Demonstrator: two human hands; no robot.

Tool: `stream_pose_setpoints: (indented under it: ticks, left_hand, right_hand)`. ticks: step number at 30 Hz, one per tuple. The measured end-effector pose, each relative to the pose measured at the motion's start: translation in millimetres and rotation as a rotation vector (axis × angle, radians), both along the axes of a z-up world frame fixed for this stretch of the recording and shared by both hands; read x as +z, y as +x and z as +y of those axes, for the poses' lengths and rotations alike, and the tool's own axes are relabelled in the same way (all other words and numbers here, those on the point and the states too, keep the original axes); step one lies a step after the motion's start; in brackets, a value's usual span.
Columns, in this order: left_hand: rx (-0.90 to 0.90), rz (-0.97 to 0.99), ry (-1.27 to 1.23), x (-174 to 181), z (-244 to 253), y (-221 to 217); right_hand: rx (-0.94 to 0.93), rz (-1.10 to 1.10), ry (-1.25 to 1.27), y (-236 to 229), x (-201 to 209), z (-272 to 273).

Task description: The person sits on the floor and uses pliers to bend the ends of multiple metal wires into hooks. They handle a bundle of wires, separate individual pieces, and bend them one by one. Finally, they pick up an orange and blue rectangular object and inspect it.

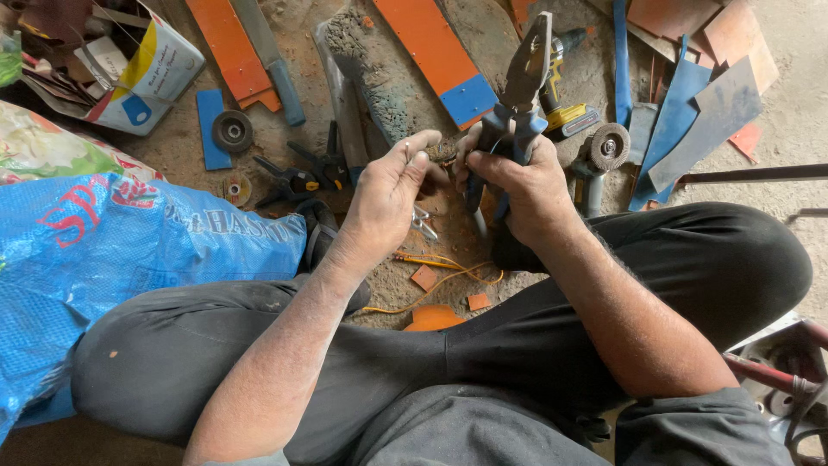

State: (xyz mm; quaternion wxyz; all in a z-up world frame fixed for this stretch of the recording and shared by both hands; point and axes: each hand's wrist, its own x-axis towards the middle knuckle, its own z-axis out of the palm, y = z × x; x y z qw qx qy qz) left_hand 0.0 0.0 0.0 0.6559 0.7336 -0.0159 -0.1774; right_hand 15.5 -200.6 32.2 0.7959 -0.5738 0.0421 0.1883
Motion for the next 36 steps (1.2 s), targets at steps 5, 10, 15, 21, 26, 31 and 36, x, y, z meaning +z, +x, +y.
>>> stream_pose_setpoints:
  ticks: [5, 10, 15, 21, 26, 31, 36]
  left_hand:
    - [0.053, -0.226, 0.317, 28.6, -9.7, -6.5]
    - [0.109, -0.215, 0.172, 37.9, -11.4, -6.2]
    - [0.078, -0.247, 0.021, 33.0, -13.0, -7.8]
    - [0.062, -0.028, -0.128, 25.8, -15.3, -8.8]
    - [0.066, 0.003, -0.143, 27.4, -14.9, -9.8]
    - [0.044, 0.007, -0.179, 32.3, -15.8, -10.7]
    - [0.044, 0.024, -0.157, 34.6, -19.2, -11.4]
  right_hand:
    - [0.021, 0.003, 0.068, 0.2, 0.1, -4.6]
    - [-0.007, 0.013, 0.109, 0.2, 1.6, -4.4]
    - [-0.017, 0.067, 0.156, -0.6, 2.0, -5.9]
    - [-0.008, 0.061, 0.222, 0.4, 3.1, -5.8]
    - [-0.125, 0.046, 0.133, -3.0, 3.8, -1.2]
    - [-0.192, 0.029, 0.143, -7.7, 3.6, 2.6]
    - [-0.213, 0.042, 0.172, -9.4, 5.6, 3.6]
